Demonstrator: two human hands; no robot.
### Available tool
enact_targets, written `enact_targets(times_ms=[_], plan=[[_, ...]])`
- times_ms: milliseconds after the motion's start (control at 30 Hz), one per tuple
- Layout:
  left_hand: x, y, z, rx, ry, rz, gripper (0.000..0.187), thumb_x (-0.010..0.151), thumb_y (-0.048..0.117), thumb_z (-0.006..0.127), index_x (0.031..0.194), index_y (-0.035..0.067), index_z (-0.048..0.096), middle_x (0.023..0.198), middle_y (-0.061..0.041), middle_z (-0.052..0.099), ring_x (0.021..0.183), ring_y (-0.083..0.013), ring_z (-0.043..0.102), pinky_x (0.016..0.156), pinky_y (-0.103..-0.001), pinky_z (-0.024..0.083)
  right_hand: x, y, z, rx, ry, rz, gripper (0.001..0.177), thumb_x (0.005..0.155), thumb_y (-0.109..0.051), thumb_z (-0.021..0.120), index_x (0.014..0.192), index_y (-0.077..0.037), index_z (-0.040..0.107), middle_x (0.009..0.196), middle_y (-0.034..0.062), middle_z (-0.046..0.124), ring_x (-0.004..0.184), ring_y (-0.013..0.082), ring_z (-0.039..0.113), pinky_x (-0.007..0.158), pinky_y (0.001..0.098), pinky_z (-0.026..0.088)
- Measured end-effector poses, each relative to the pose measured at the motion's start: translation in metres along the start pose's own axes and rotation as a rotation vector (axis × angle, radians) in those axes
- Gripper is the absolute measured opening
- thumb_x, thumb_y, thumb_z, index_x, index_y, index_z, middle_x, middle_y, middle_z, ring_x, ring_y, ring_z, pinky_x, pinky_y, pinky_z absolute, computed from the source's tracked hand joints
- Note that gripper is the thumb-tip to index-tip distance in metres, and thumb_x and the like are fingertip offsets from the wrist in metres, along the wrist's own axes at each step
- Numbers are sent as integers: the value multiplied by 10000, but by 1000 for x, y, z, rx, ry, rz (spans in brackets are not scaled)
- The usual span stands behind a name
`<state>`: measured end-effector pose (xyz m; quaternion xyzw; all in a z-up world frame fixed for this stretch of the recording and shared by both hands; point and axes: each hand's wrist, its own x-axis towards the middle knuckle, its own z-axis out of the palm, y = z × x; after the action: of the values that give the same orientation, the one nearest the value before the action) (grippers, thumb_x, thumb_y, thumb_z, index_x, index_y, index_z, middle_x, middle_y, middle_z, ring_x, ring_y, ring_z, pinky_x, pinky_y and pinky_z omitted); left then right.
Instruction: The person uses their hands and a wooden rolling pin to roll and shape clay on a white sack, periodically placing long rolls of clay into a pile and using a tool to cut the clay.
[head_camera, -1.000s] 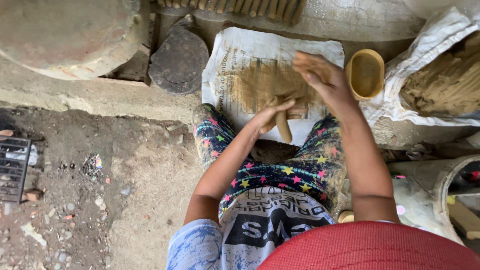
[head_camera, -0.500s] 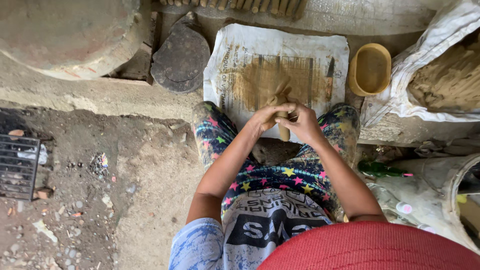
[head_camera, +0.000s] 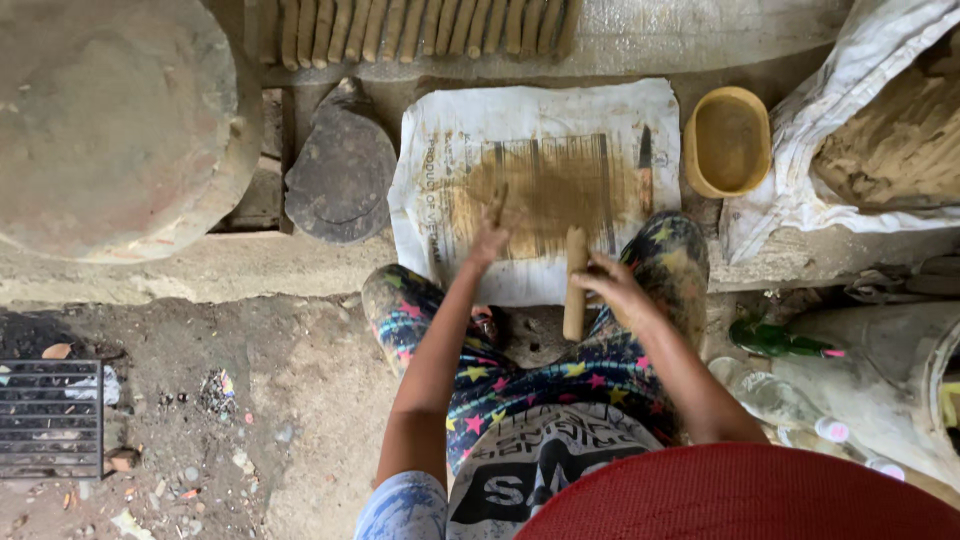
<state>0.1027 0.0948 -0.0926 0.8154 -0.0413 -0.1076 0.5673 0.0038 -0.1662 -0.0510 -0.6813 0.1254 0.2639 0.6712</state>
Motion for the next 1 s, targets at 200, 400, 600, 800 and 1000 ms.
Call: enact_targets(times_ms=[200, 400, 600, 800, 1000], plan=[[65, -43, 38, 1135, 81, -9, 917, 900, 886, 191, 1640, 378, 8, 1741, 4, -62, 1585, -376, 2, 1175, -747, -56, 42, -10, -17, -107, -55, 103, 854, 822, -313, 786, 1550, -44, 430, 1193, 166, 691, 1049, 282, 718, 777, 459, 649], [70, -34, 32, 1151, 79, 5, 897, 910, 868, 159, 1643, 378, -1, 1731, 4, -68, 1585, -360, 14, 1183, -746, -70, 148, -82, -56, -34, 122, -43, 924, 771, -224, 821, 1559, -124, 349, 1176, 148, 678, 996, 273, 707, 731, 470, 624], [71, -52, 37, 1174, 259, 157, 910, 904, 875, 188, 1638, 357, 39, 1714, -18, -32, 1545, -368, 27, 1154, -733, -47, 313, -158, -101, -53, 232, -124, 792, 837, -167, 805, 1540, -76, 452, 1161, 180, 699, 971, 287, 729, 778, 431, 650], [71, -56, 39, 1193, 288, 161, 900, 915, 867, 203, 1644, 355, 80, 1726, -26, 5, 1556, -365, 31, 1170, -719, -22, 458, -208, -124, -54, 363, -172, 796, 787, -153, 842, 1502, -94, 496, 1179, 192, 683, 968, 287, 727, 782, 442, 660], [73, -57, 39, 1192, 270, 147, 899, 911, 867, 203, 1638, 353, 75, 1718, -35, -3, 1547, -371, 32, 1162, -720, -7, 527, -209, -133, -444, 708, -279, 768, 711, -290, 967, 1374, -115, 619, 1290, 172, 666, 1093, 304, 683, 924, 438, 584]])
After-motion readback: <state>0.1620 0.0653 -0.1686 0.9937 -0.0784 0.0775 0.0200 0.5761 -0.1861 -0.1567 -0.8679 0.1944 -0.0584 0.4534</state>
